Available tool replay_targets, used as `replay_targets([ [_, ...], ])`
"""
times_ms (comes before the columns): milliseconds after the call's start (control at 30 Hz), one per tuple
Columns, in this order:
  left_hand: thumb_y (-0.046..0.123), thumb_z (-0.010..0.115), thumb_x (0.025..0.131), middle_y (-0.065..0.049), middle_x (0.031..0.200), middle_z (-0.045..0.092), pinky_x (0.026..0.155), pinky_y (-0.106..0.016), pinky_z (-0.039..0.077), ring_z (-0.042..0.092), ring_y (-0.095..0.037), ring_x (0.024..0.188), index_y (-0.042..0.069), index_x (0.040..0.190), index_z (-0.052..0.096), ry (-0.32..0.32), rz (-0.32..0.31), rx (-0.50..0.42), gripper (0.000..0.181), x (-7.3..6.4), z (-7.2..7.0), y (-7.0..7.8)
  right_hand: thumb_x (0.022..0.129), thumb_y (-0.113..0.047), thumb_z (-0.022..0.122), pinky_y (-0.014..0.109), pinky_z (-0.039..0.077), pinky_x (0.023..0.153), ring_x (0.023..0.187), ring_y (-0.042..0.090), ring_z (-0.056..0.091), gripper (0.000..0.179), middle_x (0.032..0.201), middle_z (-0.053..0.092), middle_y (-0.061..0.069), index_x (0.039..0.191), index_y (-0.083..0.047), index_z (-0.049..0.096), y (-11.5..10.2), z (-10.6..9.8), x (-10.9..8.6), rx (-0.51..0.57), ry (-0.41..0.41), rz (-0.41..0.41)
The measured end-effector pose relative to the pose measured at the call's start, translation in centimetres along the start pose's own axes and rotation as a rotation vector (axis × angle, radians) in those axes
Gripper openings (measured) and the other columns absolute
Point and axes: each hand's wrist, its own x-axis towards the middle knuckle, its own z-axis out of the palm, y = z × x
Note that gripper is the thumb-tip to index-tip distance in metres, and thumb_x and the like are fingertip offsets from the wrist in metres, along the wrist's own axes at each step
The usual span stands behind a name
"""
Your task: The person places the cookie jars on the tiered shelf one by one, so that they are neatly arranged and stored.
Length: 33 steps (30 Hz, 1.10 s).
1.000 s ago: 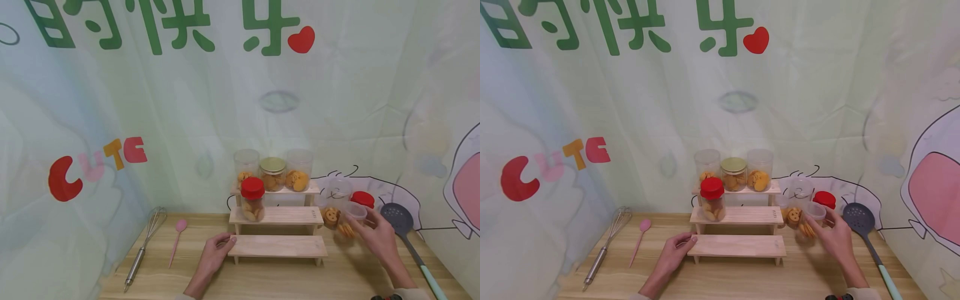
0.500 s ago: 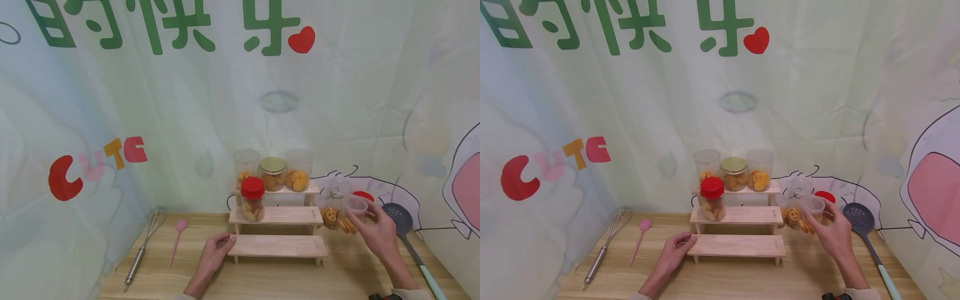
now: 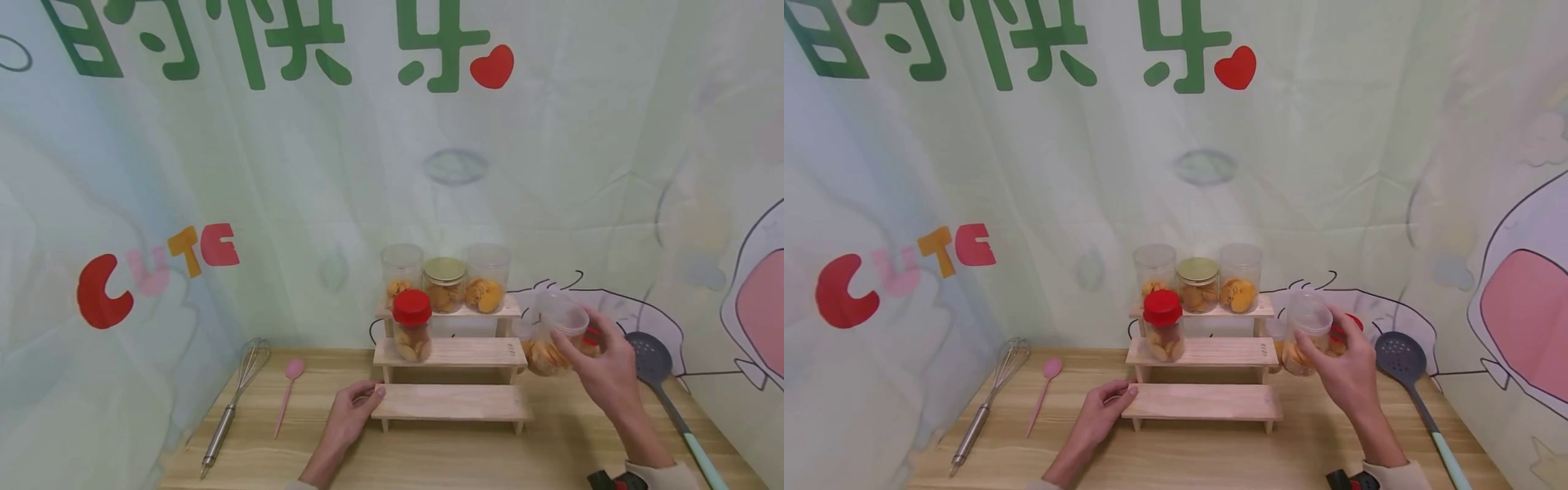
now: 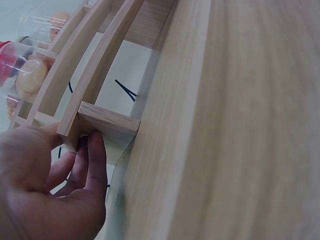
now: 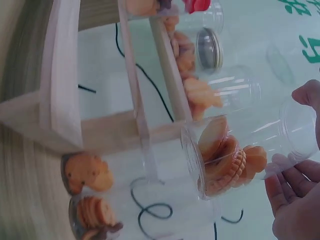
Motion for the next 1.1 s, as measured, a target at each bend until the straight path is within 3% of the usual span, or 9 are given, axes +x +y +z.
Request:
replay_targets([
  [133, 0.023, 0.075, 0.103, -0.02, 0.119, 0.076, 0.084, -0.018, 0.057, 0.075, -0.02, 0.108, -0.008, 0.133, 0.071, -0.002, 0.001, 0.002, 0.043, 0.0, 0.0, 0.0, 0.098, -0.028, 0.084, 0.004, 0.046, 0.088, 0.121, 0.01, 0.063, 0.067, 0.142, 0.066, 0.012, 0.157, -0.013, 0.056, -1.4, 1.4, -0.1, 0.044, -0.078, -0.025],
  [233, 0.024, 0.075, 0.104, -0.02, 0.12, 0.077, 0.084, -0.018, 0.057, 0.075, -0.021, 0.109, -0.009, 0.133, 0.07, -0.001, 0.008, 0.011, 0.044, 0.0, -0.1, 0.0, 0.099, -0.033, 0.082, 0.007, 0.049, 0.09, 0.13, 0.031, 0.064, 0.069, 0.149, 0.063, 0.014, 0.159, -0.013, 0.054, -2.3, 2.9, -0.3, 0.07, -0.144, -0.028],
  [367, 0.025, 0.073, 0.105, -0.019, 0.121, 0.076, 0.084, -0.018, 0.057, 0.075, -0.024, 0.111, -0.009, 0.133, 0.07, -0.001, 0.015, 0.031, 0.044, 0.1, -0.1, -0.2, 0.098, -0.033, 0.083, 0.035, 0.06, 0.101, 0.133, 0.038, 0.064, 0.068, 0.15, 0.063, 0.013, 0.156, -0.013, 0.055, -3.0, 5.2, -0.7, 0.108, -0.21, -0.049],
  [433, 0.025, 0.073, 0.105, -0.02, 0.121, 0.076, 0.084, -0.018, 0.057, 0.075, -0.025, 0.112, -0.008, 0.133, 0.07, -0.003, 0.016, 0.032, 0.044, 0.1, -0.1, -0.3, 0.097, -0.034, 0.084, 0.053, 0.059, 0.106, 0.133, 0.037, 0.064, 0.068, 0.149, 0.064, 0.012, 0.155, -0.013, 0.056, -3.3, 6.4, -0.8, 0.128, -0.236, -0.051],
  [500, 0.024, 0.073, 0.105, -0.019, 0.121, 0.076, 0.084, -0.018, 0.057, 0.076, -0.025, 0.112, -0.008, 0.134, 0.07, -0.005, 0.016, 0.031, 0.043, 0.1, -0.1, -0.3, 0.096, -0.037, 0.085, 0.064, 0.056, 0.107, 0.133, 0.037, 0.064, 0.068, 0.148, 0.065, 0.011, 0.154, -0.014, 0.057, -3.6, 7.4, -0.9, 0.148, -0.253, -0.044],
  [667, 0.024, 0.074, 0.105, -0.019, 0.119, 0.076, 0.084, -0.018, 0.057, 0.076, -0.025, 0.111, -0.008, 0.133, 0.071, -0.005, 0.018, 0.023, 0.042, 0.1, -0.1, -0.2, 0.093, -0.045, 0.086, 0.06, 0.057, 0.107, 0.129, 0.034, 0.068, 0.068, 0.142, 0.07, 0.01, 0.149, -0.015, 0.061, -4.3, 9.6, -0.3, 0.175, -0.275, -0.003],
  [900, 0.025, 0.073, 0.105, -0.02, 0.121, 0.076, 0.084, -0.017, 0.057, 0.076, -0.027, 0.113, -0.009, 0.133, 0.07, -0.005, 0.018, 0.022, 0.045, 0.1, -0.2, -0.2, 0.091, -0.044, 0.089, 0.054, 0.058, 0.108, 0.13, 0.034, 0.068, 0.069, 0.141, 0.07, 0.012, 0.147, -0.014, 0.063, -5.0, 11.9, 0.5, 0.233, -0.287, 0.069],
  [1100, 0.025, 0.073, 0.106, -0.019, 0.122, 0.076, 0.085, -0.017, 0.056, 0.076, -0.026, 0.113, -0.011, 0.134, 0.068, -0.011, 0.015, 0.017, 0.046, 0.1, -0.1, -0.3, 0.089, -0.038, 0.092, 0.056, 0.054, 0.113, 0.13, 0.035, 0.067, 0.066, 0.138, 0.071, 0.015, 0.144, -0.012, 0.065, -5.1, 13.3, 0.7, 0.265, -0.271, 0.042],
])
